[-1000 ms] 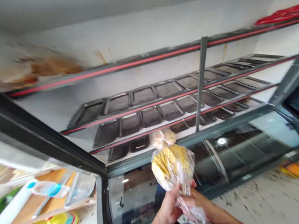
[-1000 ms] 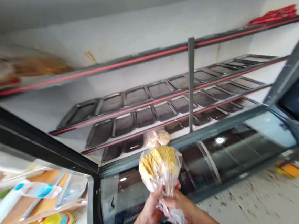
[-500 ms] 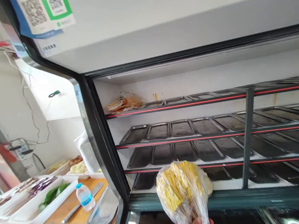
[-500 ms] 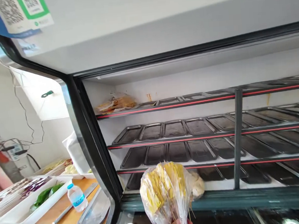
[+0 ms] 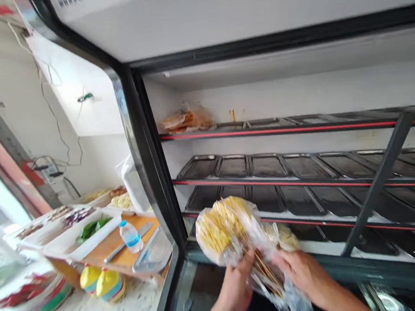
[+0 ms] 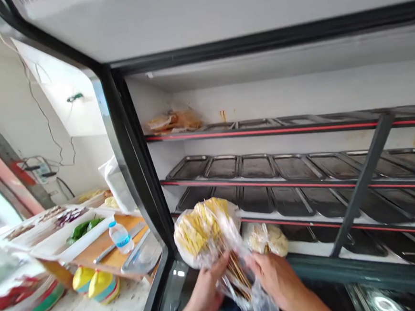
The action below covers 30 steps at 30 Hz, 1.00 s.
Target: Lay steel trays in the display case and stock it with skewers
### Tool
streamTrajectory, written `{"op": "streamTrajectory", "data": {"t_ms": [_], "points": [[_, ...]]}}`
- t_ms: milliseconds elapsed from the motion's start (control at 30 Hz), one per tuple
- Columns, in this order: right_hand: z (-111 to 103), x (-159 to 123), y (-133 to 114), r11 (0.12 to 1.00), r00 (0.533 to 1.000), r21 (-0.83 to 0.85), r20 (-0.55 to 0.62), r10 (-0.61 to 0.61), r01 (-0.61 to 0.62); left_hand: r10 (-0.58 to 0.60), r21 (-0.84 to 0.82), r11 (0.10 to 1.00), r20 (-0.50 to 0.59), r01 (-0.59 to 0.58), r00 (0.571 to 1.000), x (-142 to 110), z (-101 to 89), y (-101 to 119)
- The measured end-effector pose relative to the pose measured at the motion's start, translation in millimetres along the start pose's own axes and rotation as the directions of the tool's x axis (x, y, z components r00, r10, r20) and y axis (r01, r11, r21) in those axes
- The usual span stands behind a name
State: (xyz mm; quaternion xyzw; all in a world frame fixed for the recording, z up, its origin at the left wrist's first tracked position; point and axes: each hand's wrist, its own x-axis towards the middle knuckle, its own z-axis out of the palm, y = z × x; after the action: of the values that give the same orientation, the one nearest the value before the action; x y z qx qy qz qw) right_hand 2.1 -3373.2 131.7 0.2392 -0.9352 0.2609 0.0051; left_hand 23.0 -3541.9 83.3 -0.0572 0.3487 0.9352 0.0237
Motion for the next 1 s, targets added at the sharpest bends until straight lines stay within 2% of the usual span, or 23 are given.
{"op": "streamTrajectory", "data": {"t_ms": [67,133,267,333,400,433,467,500,533,600,633,700,733,900,1000], "points": [[-24.0,8.1,0.9,0.973,0.999,-0.227,0.001,0.043,-0.041,-0.052,-0.061,0.997,0.044,0.054,0.998,-6.4,5.0,11.3],[-44.6,21.3,11.2,0.927,0.995,-0.364,-0.066,0.075,-0.094,-0.059,-0.085,0.994,0.11,0.069,0.992,-10.8,4.2,15.7],[-67.6,32.6,34.5,0.92,0.994,-0.378,-0.077,0.081,-0.104,-0.048,-0.081,0.995,0.144,0.06,0.988,-16.7,-1.8,8.3],[-70.0,20.2,30.5,0.947,0.979,-0.319,-0.2,-0.045,-0.022,-0.036,-0.081,0.996,0.115,0.045,0.993,-17.0,-2.7,2.1],[-66.3,1.0,15.1,0.952,0.889,-0.263,-0.382,-0.253,0.158,-0.038,-0.07,0.997,0.083,0.044,0.996,-15.3,-1.3,-3.3],[-62.3,-7.4,5.8,0.932,0.845,-0.239,-0.405,-0.349,0.271,-0.039,-0.061,0.997,0.075,0.043,0.996,-13.8,0.2,-5.6],[-56.9,-13.1,-2.8,0.909,0.831,-0.209,-0.37,-0.415,0.361,-0.03,-0.054,0.998,0.07,0.034,0.997,-12.2,2.1,-7.8],[-50.5,-15.0,-9.9,0.898,0.85,-0.166,-0.289,-0.44,0.408,-0.015,-0.048,0.999,0.069,0.018,0.998,-10.6,4.1,-9.8],[-43.5,-13.0,-14.7,0.905,0.888,-0.121,-0.175,-0.425,0.409,0.007,-0.046,0.999,0.065,-0.004,0.998,-8.8,6.0,-11.7],[-29.4,0.5,-17.5,0.956,0.956,-0.048,0.055,-0.287,0.29,0.053,-0.05,0.997,0.037,-0.051,0.998,-5.2,9.0,-15.3],[-23.2,9.7,-16.6,0.978,0.97,-0.032,0.141,-0.198,0.204,0.07,-0.052,0.996,0.013,-0.069,0.997,-3.2,10.0,-16.8],[-14.3,27.2,-13.7,0.996,0.965,-0.028,0.253,-0.076,0.086,0.096,-0.061,0.993,-0.036,-0.099,0.995,1.2,11.1,-18.7],[-11.8,34.1,-13.1,0.997,0.961,-0.037,0.273,-0.049,0.061,0.114,-0.066,0.991,-0.053,-0.118,0.992,3.7,11.6,-19.0],[-16.3,51.3,-24.4,0.991,0.935,-0.042,0.338,-0.104,0.126,0.181,-0.073,0.981,-0.03,-0.182,0.983,15.7,15.0,-17.0],[-22.3,61.4,-30.0,0.999,0.893,0.048,0.449,-0.034,0.014,0.159,-0.057,0.985,-0.037,-0.161,0.987,21.2,17.0,-14.9]]}}
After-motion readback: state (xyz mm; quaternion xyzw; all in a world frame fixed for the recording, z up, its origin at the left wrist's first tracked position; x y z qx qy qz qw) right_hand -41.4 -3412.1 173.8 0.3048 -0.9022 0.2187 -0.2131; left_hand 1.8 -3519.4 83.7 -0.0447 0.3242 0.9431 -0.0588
